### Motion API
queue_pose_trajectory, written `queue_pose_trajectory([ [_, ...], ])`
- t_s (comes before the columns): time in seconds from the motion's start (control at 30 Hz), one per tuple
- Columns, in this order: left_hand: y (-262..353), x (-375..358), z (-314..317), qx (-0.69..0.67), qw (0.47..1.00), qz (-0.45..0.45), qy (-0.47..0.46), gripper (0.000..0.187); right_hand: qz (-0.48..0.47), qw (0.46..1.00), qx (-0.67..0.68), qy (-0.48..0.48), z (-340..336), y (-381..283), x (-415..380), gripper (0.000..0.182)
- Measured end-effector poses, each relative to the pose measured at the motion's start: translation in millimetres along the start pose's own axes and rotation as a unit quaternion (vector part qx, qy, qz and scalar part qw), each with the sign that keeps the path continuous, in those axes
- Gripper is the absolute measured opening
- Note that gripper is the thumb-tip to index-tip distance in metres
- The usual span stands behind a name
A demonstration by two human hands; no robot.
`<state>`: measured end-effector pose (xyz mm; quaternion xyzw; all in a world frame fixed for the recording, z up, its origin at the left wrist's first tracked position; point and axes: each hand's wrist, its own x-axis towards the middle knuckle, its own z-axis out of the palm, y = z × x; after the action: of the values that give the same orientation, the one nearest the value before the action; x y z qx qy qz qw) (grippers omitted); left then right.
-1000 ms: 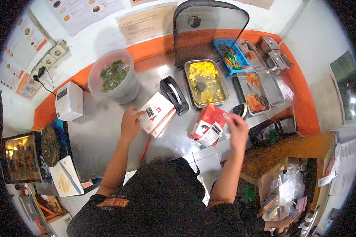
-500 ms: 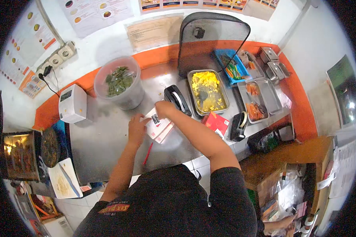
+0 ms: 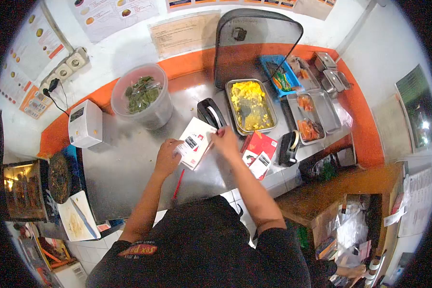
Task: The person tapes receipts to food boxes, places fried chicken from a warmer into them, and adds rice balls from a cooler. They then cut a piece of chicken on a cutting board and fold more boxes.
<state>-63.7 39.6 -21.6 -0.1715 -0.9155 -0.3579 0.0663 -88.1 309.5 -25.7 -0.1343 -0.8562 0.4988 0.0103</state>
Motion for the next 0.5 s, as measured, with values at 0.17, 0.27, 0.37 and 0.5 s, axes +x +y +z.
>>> queue_pose_trajectory([
  [0.17,-13.0,5.7,7.9,-0.239,0.959,-0.123,-0.091,0.063,0.190,0.973,0.123,-0.028,61.1,27.9,-72.7,0.075],
  [0.27,-34.4,7.3,1.4,-0.431,0.834,-0.277,-0.206,0.071,0.239,0.926,0.277,-0.086,68.0,30.4,-86.0,0.088],
  [0.37,-62.0,1.6,12.7,-0.487,0.788,-0.268,-0.265,0.071,0.245,0.882,0.374,-0.147,61.3,15.6,-90.7,0.085],
  [0.5,-43.3,-4.3,-5.5,-0.468,0.790,-0.299,-0.259,0.070,0.237,0.854,0.430,-0.170,78.9,15.1,-95.1,0.070],
])
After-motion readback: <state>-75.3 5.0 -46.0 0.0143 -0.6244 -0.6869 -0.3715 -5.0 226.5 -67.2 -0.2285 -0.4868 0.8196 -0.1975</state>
